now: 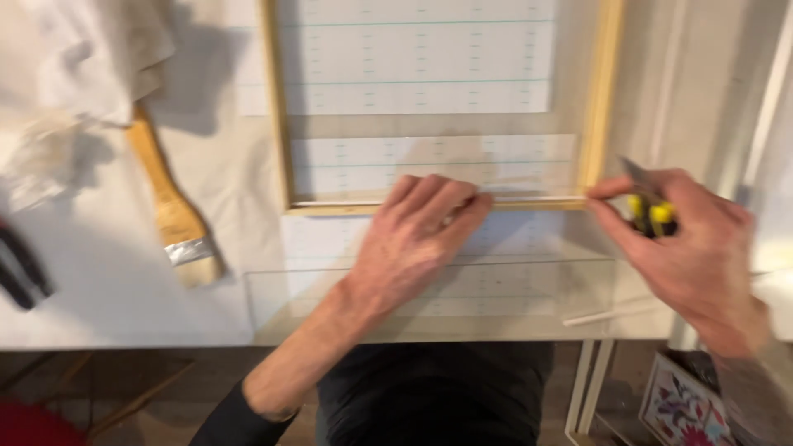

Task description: The person takes thin white spacer strips from a bundle on the worktable, measures one against a wooden picture frame, cuts it to length with a utility knife, trims and fits the cut ends, and presses the finished strip into the rebate of the frame alongside the glass.

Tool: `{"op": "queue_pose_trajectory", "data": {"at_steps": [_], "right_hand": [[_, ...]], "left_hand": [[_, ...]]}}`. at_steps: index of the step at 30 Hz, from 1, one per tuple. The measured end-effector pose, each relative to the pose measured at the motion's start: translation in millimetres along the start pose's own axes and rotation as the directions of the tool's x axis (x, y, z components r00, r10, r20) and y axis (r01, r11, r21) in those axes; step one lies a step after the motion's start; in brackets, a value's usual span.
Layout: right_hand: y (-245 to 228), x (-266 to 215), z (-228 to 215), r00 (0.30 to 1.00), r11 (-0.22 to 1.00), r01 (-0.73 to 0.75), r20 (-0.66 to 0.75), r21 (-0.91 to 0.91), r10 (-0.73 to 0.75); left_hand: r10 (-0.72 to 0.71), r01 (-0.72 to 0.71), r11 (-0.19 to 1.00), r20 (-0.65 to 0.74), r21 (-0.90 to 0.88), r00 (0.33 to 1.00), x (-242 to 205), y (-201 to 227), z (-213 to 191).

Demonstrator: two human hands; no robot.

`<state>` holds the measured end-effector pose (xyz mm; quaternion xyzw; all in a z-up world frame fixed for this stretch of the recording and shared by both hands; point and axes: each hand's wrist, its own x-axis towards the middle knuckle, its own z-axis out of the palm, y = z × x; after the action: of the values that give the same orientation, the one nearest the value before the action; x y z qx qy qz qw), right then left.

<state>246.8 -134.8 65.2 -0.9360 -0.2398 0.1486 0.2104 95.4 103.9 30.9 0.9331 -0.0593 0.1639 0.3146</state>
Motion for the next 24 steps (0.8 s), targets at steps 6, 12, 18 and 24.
{"op": "queue_pose_trajectory", "data": {"at_steps": [6, 12, 18, 24], "right_hand": [[15, 3, 1, 0.970, 0.972, 0.214, 0.093, 0.093, -0.223], [20, 7, 4, 0.967, 0.962, 0.205, 0.112, 0.179, -0.227], [10, 11, -1, 0.946, 0.948, 0.260, 0.150, 0.185, -0.289], [14, 10, 3, 0.953, 0.950, 0.246, 0.130, 0.190, -0.273]], "left_hand": [[0.006, -0.013, 0.994, 0.068, 0.106, 0.998, 4, 0, -4], [0.013, -0.033, 0.986, 0.118, 0.163, 0.993, 8, 0, -5], [-0.013, -0.009, 0.988, 0.147, 0.152, 0.989, 11, 0, -9], [-0.028, 0.006, 0.991, 0.168, 0.133, 0.985, 13, -1, -11]]}}
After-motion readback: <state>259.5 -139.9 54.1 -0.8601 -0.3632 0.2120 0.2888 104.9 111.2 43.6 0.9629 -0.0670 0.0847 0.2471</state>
